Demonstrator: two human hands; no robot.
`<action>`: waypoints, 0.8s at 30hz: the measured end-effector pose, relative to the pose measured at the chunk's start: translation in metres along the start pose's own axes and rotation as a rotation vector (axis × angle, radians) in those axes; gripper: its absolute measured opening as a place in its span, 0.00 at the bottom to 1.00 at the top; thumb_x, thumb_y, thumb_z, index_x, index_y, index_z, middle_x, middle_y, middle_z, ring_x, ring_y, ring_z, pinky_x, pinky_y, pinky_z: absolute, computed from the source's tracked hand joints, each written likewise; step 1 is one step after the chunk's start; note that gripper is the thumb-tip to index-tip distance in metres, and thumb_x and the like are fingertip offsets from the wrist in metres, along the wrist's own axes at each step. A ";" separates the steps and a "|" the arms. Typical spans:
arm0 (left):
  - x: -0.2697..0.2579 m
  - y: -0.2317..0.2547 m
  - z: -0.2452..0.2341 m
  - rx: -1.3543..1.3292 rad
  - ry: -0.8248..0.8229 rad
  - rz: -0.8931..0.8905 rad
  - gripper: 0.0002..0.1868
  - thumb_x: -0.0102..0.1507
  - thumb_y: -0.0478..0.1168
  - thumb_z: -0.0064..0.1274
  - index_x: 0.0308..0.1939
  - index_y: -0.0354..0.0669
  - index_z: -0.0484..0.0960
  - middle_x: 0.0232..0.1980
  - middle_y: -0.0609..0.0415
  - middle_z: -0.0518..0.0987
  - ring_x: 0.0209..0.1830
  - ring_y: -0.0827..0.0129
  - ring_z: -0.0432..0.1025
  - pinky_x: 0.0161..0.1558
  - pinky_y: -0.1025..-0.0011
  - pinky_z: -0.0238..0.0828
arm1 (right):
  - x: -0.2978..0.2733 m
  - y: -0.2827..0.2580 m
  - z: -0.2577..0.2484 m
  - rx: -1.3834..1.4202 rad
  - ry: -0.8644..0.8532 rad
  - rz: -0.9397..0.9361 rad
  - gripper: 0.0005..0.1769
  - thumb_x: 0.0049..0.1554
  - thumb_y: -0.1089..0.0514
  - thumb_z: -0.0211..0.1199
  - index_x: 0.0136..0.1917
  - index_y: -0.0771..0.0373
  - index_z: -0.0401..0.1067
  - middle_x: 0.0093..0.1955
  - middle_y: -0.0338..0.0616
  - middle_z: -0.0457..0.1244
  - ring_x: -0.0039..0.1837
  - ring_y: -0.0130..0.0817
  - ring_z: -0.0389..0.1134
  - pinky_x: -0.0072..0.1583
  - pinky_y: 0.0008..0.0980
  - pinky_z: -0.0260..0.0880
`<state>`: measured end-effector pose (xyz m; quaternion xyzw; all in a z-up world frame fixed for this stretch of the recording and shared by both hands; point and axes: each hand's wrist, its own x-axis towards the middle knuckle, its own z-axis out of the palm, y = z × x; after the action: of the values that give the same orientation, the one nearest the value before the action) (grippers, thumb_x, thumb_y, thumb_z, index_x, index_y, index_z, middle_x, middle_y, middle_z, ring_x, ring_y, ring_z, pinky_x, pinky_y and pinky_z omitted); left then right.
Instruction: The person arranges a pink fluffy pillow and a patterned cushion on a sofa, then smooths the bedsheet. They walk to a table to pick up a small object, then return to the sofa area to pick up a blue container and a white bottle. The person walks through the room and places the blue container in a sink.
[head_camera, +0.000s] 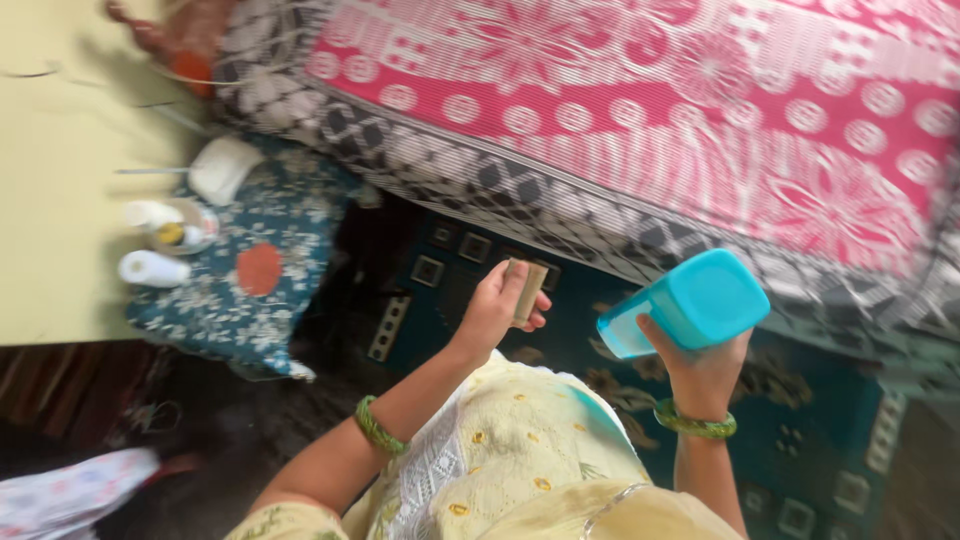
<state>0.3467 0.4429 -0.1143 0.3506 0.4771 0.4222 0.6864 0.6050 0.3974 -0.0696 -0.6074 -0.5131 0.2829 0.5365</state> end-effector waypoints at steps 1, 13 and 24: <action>-0.004 0.005 -0.027 0.007 0.046 0.026 0.22 0.72 0.57 0.39 0.50 0.41 0.73 0.36 0.51 0.82 0.28 0.73 0.77 0.32 0.75 0.75 | 0.001 -0.007 0.023 0.013 -0.033 0.030 0.49 0.45 0.56 0.81 0.72 0.67 0.57 0.64 0.47 0.64 0.63 0.36 0.69 0.62 0.37 0.74; -0.055 0.062 -0.238 0.124 0.473 0.248 0.12 0.70 0.41 0.46 0.53 0.38 0.78 0.40 0.53 0.82 0.36 0.74 0.78 0.37 0.76 0.76 | 0.015 -0.075 0.259 0.188 -0.556 0.022 0.45 0.44 0.53 0.81 0.68 0.65 0.61 0.60 0.43 0.67 0.60 0.35 0.71 0.62 0.38 0.74; 0.012 0.119 -0.336 0.149 0.472 0.353 0.15 0.77 0.45 0.35 0.53 0.41 0.74 0.36 0.53 0.73 0.29 0.73 0.66 0.33 0.74 0.63 | 0.066 -0.100 0.387 0.102 -0.630 -0.061 0.53 0.41 0.50 0.82 0.73 0.64 0.57 0.63 0.47 0.66 0.64 0.37 0.70 0.63 0.38 0.73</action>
<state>0.0007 0.5275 -0.1141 0.3696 0.5846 0.5688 0.4451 0.2484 0.5885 -0.0640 -0.4466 -0.6570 0.4661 0.3894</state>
